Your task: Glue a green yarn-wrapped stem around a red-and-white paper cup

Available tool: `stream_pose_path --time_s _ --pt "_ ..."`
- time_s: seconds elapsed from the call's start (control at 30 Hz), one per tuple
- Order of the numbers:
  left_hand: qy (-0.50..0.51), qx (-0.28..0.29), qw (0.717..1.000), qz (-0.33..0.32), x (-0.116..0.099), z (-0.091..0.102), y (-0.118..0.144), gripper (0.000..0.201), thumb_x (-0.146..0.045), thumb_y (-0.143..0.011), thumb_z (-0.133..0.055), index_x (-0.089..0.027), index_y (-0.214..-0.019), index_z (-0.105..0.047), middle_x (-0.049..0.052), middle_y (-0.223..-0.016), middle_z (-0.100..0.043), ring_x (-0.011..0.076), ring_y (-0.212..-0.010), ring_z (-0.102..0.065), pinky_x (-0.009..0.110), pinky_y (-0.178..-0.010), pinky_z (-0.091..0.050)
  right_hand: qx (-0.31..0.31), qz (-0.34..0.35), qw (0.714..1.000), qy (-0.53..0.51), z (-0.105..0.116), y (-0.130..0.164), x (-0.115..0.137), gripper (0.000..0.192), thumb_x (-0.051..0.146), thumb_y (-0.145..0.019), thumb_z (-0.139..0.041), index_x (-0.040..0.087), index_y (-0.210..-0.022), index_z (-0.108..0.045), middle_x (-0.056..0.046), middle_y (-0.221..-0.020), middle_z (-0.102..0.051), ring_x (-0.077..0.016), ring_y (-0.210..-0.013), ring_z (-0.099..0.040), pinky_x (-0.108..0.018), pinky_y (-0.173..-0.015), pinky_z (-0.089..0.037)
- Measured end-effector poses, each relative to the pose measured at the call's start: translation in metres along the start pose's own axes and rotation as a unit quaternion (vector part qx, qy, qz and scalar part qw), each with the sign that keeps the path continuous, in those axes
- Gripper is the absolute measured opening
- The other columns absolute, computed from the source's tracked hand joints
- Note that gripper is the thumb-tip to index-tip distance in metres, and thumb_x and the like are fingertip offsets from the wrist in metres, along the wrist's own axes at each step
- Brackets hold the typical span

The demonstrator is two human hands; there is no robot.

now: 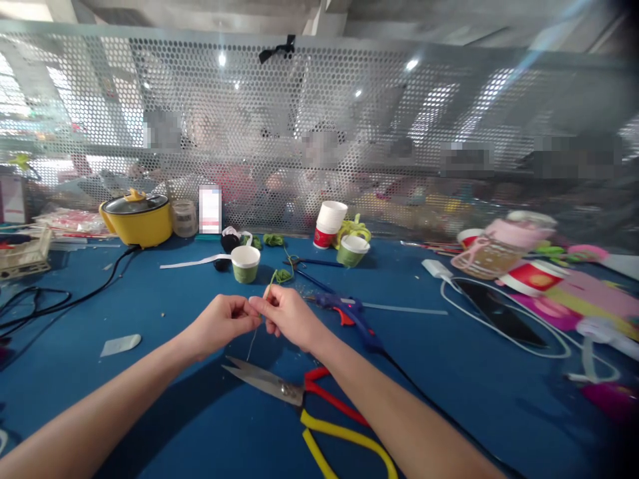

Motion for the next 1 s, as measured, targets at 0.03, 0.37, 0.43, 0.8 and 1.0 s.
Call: stream_pose_path --time_s 0.03,0.37,0.43,0.8,1.0 --pt "0.002 0.0 1.0 0.001 0.0 0.0 0.0 0.024 -0.033 -0.068 -0.055 -0.011 -0.07 -0.061 -0.001 -0.055 -0.051 0.0085 -0.051 -0.038 0.02 -0.046 -0.026 -0.001 -0.001 1.0 0.005 0.0 0.0 0.0 0.029 0.04 -0.077 -0.052 0.018 -0.06 -0.04 0.006 -0.038 -0.046 -0.0055 -0.032 -0.041 -0.016 -0.032 -0.032" --pt "0.067 0.065 0.994 0.05 0.003 -0.006 0.004 0.023 -0.035 -0.068 -0.056 -0.012 -0.068 -0.055 -0.004 -0.056 -0.044 0.0042 -0.045 -0.024 0.02 -0.042 -0.017 0.068 0.055 0.993 -0.08 -0.01 0.002 0.012 0.017 0.028 -0.079 -0.051 0.017 -0.068 -0.044 0.004 -0.054 -0.051 -0.0063 -0.044 -0.048 -0.016 -0.037 -0.038" --pt "0.061 0.08 0.994 0.034 -0.001 -0.007 0.005 0.024 -0.036 -0.071 -0.054 -0.012 -0.072 -0.056 -0.004 -0.057 -0.045 0.0043 -0.045 -0.024 0.02 -0.042 -0.017 0.061 0.05 0.993 -0.083 -0.008 0.002 0.012 0.017 0.027 -0.079 -0.05 0.017 -0.067 -0.044 0.004 -0.052 -0.05 -0.0061 -0.043 -0.048 -0.016 -0.036 -0.037" --pt "-0.109 0.052 0.991 -0.059 -0.018 0.002 0.006 0.015 -0.027 -0.073 -0.048 -0.013 -0.068 -0.053 -0.002 -0.062 -0.05 0.008 -0.055 -0.039 0.021 -0.053 -0.032 0.052 0.035 0.997 -0.038 -0.004 0.002 0.01 0.017 0.026 -0.081 -0.048 0.017 -0.068 -0.044 0.005 -0.047 -0.05 -0.0059 -0.038 -0.046 -0.017 -0.038 -0.037" --pt "-0.114 0.041 0.991 -0.049 -0.016 0.003 0.006 0.015 -0.025 -0.072 -0.047 -0.012 -0.068 -0.052 -0.002 -0.061 -0.048 0.0074 -0.053 -0.036 0.021 -0.052 -0.03 0.034 0.042 0.998 0.01 -0.002 0.004 0.012 0.018 0.028 -0.081 -0.048 0.017 -0.067 -0.042 0.004 -0.048 -0.05 -0.0069 -0.039 -0.046 -0.018 -0.039 -0.037"
Point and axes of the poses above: each hand's wrist, its own y-axis away from the middle knuckle, its own z-axis out of the back of the hand, x = y × z, the point moved 10 cm from there along -y, towards the middle knuckle
